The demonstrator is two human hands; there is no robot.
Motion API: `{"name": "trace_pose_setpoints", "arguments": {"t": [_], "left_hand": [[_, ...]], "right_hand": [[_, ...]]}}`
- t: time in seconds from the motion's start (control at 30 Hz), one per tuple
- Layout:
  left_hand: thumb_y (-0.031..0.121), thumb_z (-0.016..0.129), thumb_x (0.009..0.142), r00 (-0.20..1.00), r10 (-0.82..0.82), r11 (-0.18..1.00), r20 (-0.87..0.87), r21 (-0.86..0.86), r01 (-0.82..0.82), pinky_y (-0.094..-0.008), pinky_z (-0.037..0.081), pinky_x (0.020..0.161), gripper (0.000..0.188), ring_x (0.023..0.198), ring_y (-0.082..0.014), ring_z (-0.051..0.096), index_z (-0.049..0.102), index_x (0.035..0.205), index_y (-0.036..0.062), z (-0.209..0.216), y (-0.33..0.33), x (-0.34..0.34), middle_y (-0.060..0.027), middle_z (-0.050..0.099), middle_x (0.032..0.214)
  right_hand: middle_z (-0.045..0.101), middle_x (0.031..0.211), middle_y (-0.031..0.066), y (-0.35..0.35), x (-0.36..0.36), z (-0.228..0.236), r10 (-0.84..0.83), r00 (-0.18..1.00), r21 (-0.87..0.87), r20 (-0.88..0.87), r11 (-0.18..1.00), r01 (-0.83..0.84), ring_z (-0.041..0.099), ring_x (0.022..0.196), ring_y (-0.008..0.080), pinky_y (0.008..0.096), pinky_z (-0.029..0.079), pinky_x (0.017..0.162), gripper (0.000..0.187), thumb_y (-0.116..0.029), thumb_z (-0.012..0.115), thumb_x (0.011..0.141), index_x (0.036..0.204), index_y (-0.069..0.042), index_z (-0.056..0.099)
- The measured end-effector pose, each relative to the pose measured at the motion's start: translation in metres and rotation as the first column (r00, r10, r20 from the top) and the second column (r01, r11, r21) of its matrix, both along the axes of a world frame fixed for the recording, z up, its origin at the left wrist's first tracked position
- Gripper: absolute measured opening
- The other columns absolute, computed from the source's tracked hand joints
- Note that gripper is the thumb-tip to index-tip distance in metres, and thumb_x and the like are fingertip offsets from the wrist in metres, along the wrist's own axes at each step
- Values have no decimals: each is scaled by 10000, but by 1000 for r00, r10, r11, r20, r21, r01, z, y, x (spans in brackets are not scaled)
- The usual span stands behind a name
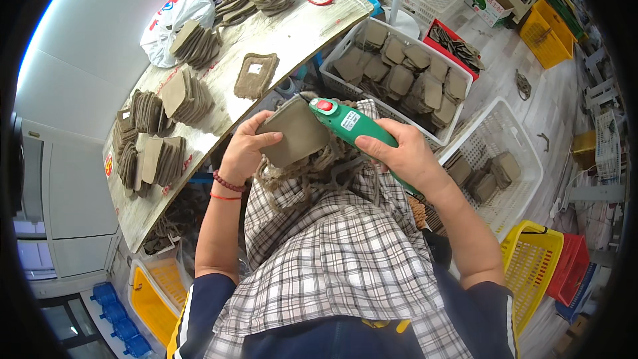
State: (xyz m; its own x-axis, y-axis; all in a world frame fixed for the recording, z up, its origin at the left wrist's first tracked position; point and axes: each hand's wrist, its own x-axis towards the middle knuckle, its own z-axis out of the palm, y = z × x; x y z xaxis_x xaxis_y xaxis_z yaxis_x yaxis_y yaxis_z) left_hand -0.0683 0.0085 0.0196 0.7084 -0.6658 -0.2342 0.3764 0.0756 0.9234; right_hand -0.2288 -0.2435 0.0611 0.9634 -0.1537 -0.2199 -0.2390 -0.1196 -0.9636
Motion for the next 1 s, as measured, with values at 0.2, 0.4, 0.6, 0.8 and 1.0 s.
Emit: {"name": "trace_pose_setpoints", "arguments": {"t": [0.2,0.4,0.6,0.8,1.0], "left_hand": [[-35,701,782,978,190,979,88,59,-195,-246,505,677,225,725,-107,616,589,967,28,0,14,12,-33,654,849],[-26,747,746,979,200,976,39,78,-202,-253,523,649,207,711,-106,630,640,918,16,5,20,10,-48,677,831],[-46,711,766,993,55,973,108,218,-78,-227,525,660,227,727,-106,646,639,976,4,11,22,6,-57,689,842],[-79,733,707,954,-54,964,296,265,-28,-251,518,816,547,967,-127,613,563,1221,-6,15,8,-5,-108,620,1152],[-111,762,637,943,-137,962,303,267,54,-286,357,1060,896,1276,-176,422,354,1427,-6,21,-2,-9,-120,412,1432]], "right_hand": [[584,721,6,-10,-3,4,101,991,46,-90,994,-97,530,608,59,223,448,516,371,-340,679,874,1013,2,640],[593,739,10,-10,-1,1,173,977,34,-121,985,-171,529,597,63,228,453,518,374,-339,690,864,1007,4,649],[588,737,14,-9,0,-4,226,965,-3,-130,973,-229,524,592,63,229,446,522,388,-333,709,849,1043,-1,652],[588,733,6,2,3,-10,221,971,-24,-89,974,-224,527,598,60,230,436,529,396,-320,725,838,1063,-4,648],[585,714,-2,9,13,-7,242,966,-12,-93,970,-245,522,588,56,229,431,529,413,-318,728,833,1086,-3,643]]}}
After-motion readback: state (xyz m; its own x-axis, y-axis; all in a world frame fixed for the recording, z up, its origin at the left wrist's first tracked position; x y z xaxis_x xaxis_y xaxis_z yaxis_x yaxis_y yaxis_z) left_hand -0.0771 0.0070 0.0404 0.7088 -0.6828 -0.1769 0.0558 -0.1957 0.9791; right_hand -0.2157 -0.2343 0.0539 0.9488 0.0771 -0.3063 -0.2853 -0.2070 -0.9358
